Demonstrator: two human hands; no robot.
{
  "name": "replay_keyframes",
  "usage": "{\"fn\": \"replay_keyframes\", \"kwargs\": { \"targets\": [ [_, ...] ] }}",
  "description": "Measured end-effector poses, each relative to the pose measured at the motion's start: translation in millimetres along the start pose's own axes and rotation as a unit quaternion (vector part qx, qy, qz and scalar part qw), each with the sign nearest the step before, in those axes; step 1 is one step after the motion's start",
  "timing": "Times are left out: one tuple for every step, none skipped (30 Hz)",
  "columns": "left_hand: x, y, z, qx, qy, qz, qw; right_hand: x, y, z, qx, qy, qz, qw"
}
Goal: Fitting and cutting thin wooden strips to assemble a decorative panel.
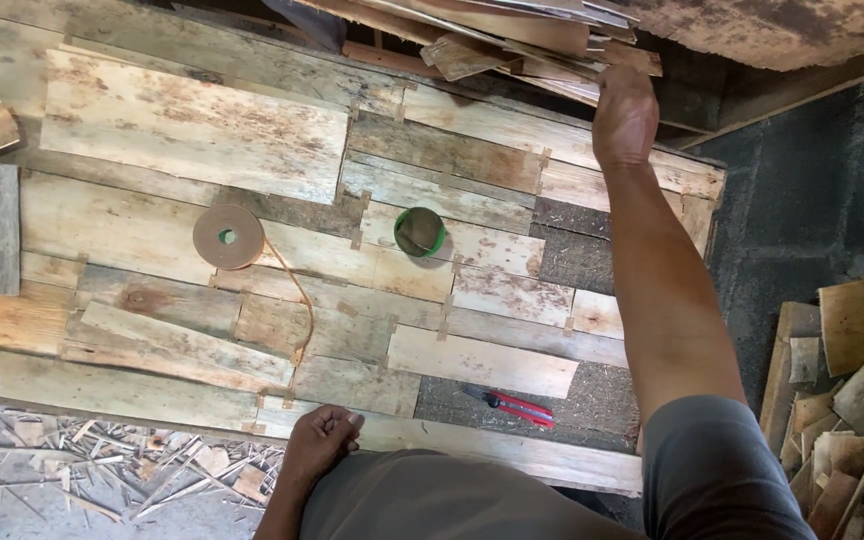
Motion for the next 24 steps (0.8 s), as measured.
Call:
{"fn": "replay_keyframes", "kwargs": {
  "targets": [
    [-0.5, 1.8, -2.5, -0.001, 0.0, 0.0, 1.0, 1.5, 2.3, 3.5, 0.0, 0.0, -0.001, 1.0],
    [-0.6, 3.4, -4.6, 0.001, -0.005, -0.003, 1.0, -2.4, 5.1, 3.5, -0.018, -0.004, 0.025, 1.0],
    [-0.8, 5.4, -6.2, 0.002, -0.009, -0.005, 1.0, -6.5, 7.6, 3.7, -0.036, -0.008, 0.05, 0.998],
    [-0.5, 4.9, -6.0, 0.002, -0.009, -0.006, 1.0, -13.6, 12.1, -1.0, -0.035, -0.008, 0.05, 0.998],
    [0.2, 4.6, -3.6, 0.009, -0.02, -0.009, 1.0, -19.4, 17.7, -5.4, -0.036, -0.013, 0.042, 0.998],
    [0.9, 4.3, -1.2, 0.017, -0.031, -0.013, 0.999, -25.3, 23.3, -9.9, -0.036, -0.018, 0.034, 0.999],
    [2.1, -0.1, 4.9, 0.017, -0.031, -0.013, 0.999, -25.5, 24.4, -8.1, -0.036, -0.018, 0.034, 0.999],
    [2.0, -3.6, 7.4, -0.001, -0.01, -0.003, 1.0, -23.7, 25.4, -4.6, -0.028, -0.016, 0.025, 0.999],
    [1.4, -7.6, 9.0, -0.02, 0.012, 0.008, 1.0, -21.2, 25.6, -1.6, -0.019, -0.014, 0.016, 1.0],
    [1.4, -7.1, 9.0, -0.021, 0.012, 0.008, 1.0, -21.4, 26.3, -2.2, -0.019, -0.013, 0.015, 1.0],
    [1.6, -7.0, 7.5, -0.028, 0.003, 0.005, 1.0, -21.7, 26.8, -2.4, -0.016, -0.014, 0.015, 1.0],
    [1.9, -7.0, 5.9, -0.036, -0.006, 0.002, 0.999, -22.2, 27.2, -2.6, -0.013, -0.015, 0.015, 1.0],
    [2.1, -7.4, 5.8, -0.037, -0.006, 0.001, 0.999, -19.2, 24.5, -4.3, -0.012, -0.015, 0.014, 1.0],
    [1.7, -8.2, 7.7, -0.028, 0.0, 0.005, 1.0, -16.0, 21.7, -4.9, -0.007, -0.003, 0.013, 1.0],
    [1.8, -7.7, 11.8, -0.017, 0.006, 0.008, 1.0, -13.2, 20.9, -4.7, -0.002, 0.007, 0.014, 1.0],
    [1.4, -5.2, 10.5, -0.016, 0.006, 0.008, 1.0, -15.1, 18.4, -11.0, -0.002, 0.007, 0.014, 1.0],
    [1.3, -3.1, 7.2, -0.022, -0.01, 0.0, 1.0, -11.7, 14.9, -15.2, 0.014, 0.017, -0.006, 1.0],
    [1.3, -1.0, 3.8, -0.028, -0.026, -0.008, 0.999, -8.2, 11.0, -19.7, 0.03, 0.027, -0.027, 0.999],
    [1.7, -2.8, 5.9, -0.028, -0.027, -0.007, 0.999, -6.7, 7.4, -22.8, 0.03, 0.028, -0.027, 0.999],
    [2.0, -4.5, 7.7, -0.029, -0.029, -0.005, 0.999, 2.0, 0.7, -18.4, 0.07, 0.042, -0.06, 0.995],
    [1.9, -6.6, 8.8, -0.031, -0.03, -0.002, 0.999, 11.1, -8.0, -15.0, 0.11, 0.056, -0.094, 0.988],
    [2.0, -8.1, 9.1, -0.032, -0.031, -0.001, 0.999, 14.4, -9.7, -17.3, 0.11, 0.057, -0.095, 0.988],
    [2.4, -9.0, 11.5, -0.028, -0.023, -0.002, 0.999, 19.0, -13.4, -15.1, 0.135, 0.077, -0.1, 0.983],
    [2.9, -10.3, 14.0, -0.025, -0.015, -0.002, 1.0, 23.5, -17.1, -13.1, 0.159, 0.097, -0.105, 0.977]
  ]
}}
Point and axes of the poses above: each hand's wrist, its own y-axis towards the middle knuckle, its own x-axis out of the palm, z = x × y, the point moved 10 cm from there along y, towards the middle knuckle, and after that the axes turned 11 degrees about -x, right-handed, at the moved point
